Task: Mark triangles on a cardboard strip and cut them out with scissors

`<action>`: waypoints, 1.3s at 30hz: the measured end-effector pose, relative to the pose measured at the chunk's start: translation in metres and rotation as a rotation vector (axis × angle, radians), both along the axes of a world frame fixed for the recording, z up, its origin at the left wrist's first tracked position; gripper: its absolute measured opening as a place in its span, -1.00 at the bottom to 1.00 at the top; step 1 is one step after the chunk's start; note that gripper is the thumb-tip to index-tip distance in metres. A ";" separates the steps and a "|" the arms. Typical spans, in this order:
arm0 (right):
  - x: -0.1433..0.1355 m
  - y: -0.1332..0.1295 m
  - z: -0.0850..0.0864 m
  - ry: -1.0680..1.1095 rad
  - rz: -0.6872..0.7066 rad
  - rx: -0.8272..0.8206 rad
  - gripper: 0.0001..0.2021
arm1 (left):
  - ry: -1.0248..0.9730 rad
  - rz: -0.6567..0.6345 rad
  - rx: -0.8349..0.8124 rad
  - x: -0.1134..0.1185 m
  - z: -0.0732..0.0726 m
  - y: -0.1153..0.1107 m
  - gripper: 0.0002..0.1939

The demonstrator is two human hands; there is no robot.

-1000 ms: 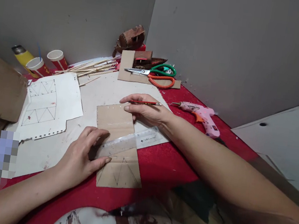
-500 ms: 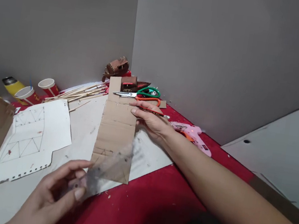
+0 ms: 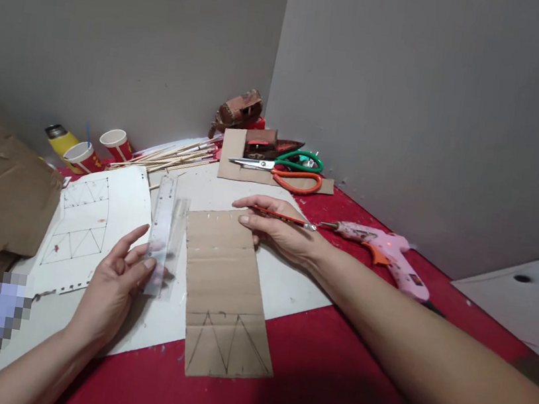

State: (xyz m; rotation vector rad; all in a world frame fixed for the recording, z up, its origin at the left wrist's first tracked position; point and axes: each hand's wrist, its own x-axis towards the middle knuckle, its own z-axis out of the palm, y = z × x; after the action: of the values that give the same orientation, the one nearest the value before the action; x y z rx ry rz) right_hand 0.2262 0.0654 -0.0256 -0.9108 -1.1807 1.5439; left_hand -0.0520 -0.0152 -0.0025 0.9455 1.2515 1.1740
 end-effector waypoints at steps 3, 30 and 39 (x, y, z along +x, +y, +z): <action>0.000 -0.002 0.000 -0.019 0.003 0.013 -0.66 | -0.007 -0.002 0.005 0.001 -0.002 0.001 -0.36; -0.006 -0.010 0.011 -0.370 -0.393 0.422 -0.69 | 0.052 -0.157 0.045 0.001 -0.005 -0.005 -0.60; -0.011 -0.043 0.031 -0.935 0.154 1.276 -0.51 | 0.197 -0.389 0.025 0.017 0.040 -0.007 -0.72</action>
State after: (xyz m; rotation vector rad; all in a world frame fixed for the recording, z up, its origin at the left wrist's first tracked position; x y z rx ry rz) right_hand 0.2155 0.0226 0.0059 -0.5829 -2.4585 0.1126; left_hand -0.0351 -0.0226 0.0373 1.2818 1.1411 0.8062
